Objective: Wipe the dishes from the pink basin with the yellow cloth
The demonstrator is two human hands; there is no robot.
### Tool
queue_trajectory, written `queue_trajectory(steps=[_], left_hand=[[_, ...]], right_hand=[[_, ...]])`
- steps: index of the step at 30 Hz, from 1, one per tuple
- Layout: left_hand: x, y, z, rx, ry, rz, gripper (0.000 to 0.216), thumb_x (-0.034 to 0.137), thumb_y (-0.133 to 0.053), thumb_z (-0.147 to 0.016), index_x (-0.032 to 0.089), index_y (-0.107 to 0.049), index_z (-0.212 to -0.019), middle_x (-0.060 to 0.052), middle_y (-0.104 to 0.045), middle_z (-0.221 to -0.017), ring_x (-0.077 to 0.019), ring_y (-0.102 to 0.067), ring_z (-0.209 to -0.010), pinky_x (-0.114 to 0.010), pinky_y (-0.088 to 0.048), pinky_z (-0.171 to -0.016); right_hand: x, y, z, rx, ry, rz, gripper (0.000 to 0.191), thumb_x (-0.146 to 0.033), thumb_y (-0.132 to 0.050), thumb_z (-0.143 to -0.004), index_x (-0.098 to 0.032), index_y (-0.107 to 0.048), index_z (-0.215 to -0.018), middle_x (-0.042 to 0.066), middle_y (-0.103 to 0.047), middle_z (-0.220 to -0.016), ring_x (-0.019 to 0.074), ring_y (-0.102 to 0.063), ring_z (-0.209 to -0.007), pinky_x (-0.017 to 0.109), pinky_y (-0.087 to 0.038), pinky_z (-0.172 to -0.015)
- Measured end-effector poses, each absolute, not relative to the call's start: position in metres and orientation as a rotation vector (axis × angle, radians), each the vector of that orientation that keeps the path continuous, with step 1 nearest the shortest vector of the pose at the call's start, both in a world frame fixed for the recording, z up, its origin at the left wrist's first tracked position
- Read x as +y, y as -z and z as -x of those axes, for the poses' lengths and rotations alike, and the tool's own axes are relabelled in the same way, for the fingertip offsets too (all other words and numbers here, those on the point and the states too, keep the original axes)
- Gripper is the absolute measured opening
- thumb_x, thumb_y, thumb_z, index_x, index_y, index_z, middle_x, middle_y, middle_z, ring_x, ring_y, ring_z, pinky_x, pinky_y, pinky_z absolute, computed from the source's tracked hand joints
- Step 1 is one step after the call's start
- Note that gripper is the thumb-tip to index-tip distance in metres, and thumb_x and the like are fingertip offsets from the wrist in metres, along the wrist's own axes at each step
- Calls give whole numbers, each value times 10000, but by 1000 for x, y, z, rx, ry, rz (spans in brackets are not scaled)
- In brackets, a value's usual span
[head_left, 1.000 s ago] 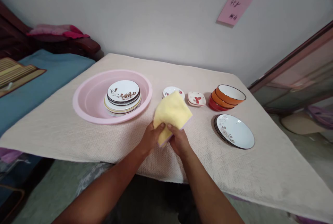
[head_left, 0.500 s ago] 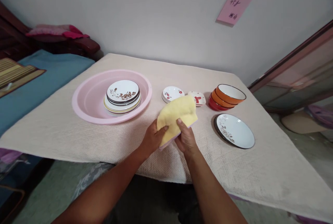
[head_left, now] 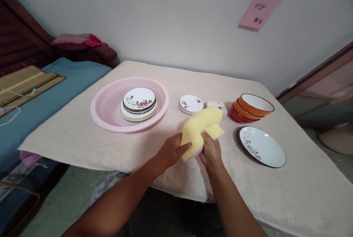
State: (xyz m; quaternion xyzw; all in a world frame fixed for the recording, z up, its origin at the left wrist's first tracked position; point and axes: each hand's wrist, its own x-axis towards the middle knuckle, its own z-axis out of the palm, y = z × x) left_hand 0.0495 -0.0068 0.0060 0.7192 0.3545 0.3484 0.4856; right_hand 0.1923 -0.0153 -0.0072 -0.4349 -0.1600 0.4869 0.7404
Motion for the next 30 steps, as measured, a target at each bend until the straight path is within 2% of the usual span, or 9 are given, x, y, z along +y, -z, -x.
queue_trajectory(steps=[7,13,17,19,21,23,25,30], left_hand=[[-4,-5,-38,943,-746,-1970,344,490,-476,-850,180,-627,-845,-37,-643,-735,-167,-553,-628,-257,-345,-563],[-7,-3,-25,933,-731,-2153,370,454,-412,-892,179,-542,-681,-2,-541,-632,-123,-466,-573,-239,-289,-540],[-9,-7,-15,976,-754,-2208,332,412,-445,-888,183,-545,-669,-4,-531,-633,-125,-467,-584,-245,-300,-559],[-13,-14,-10,980,-808,-2185,277,374,-481,-875,188,-588,-700,-16,-550,-655,-131,-488,-606,-248,-328,-584],[-18,-25,-5,969,-899,-2082,182,337,-525,-851,203,-649,-844,-40,-605,-763,-137,-530,-655,-244,-370,-608],[-22,-39,1,978,-1023,-1938,255,317,-568,-818,228,-640,-1045,-70,-634,-966,-139,-567,-716,-228,-402,-591],[-18,-55,10,1058,-1144,-1829,374,321,-602,-786,246,-598,-1152,-79,-609,-1111,-138,-583,-753,-211,-416,-557],[46,-87,55,1456,-1146,-1759,368,396,-586,-778,215,-593,-1098,-54,-632,-1030,-141,-608,-725,-218,-442,-555]], right_hand=[[-13,8,-191,-335,-1057,996,508,-258,-741,-657,-160,-602,-1136,73,-690,-1058,208,-674,-841,352,-559,-751],[-12,9,-195,-325,-992,1028,549,-242,-754,-636,-155,-599,-1155,80,-691,-1052,220,-672,-861,374,-559,-768],[-16,6,-192,-330,-1008,1002,551,-230,-757,-635,-161,-599,-1159,81,-687,-1066,227,-668,-890,381,-560,-776],[-17,4,-193,-338,-995,990,541,-223,-755,-637,-157,-602,-1152,85,-685,-1071,230,-663,-913,381,-559,-784],[-18,3,-198,-336,-966,992,523,-222,-753,-639,-148,-610,-1136,91,-687,-1066,234,-658,-933,381,-559,-790],[-18,2,-207,-309,-932,1011,509,-229,-751,-639,-139,-615,-1122,94,-694,-1041,235,-662,-922,391,-560,-791],[-19,2,-217,-271,-900,1040,497,-235,-746,-640,-135,-619,-1110,92,-703,-1010,233,-671,-890,404,-561,-792],[-24,3,-233,-269,-898,1119,481,-232,-755,-615,-145,-637,-1073,79,-700,-1028,225,-682,-831,387,-571,-775]])
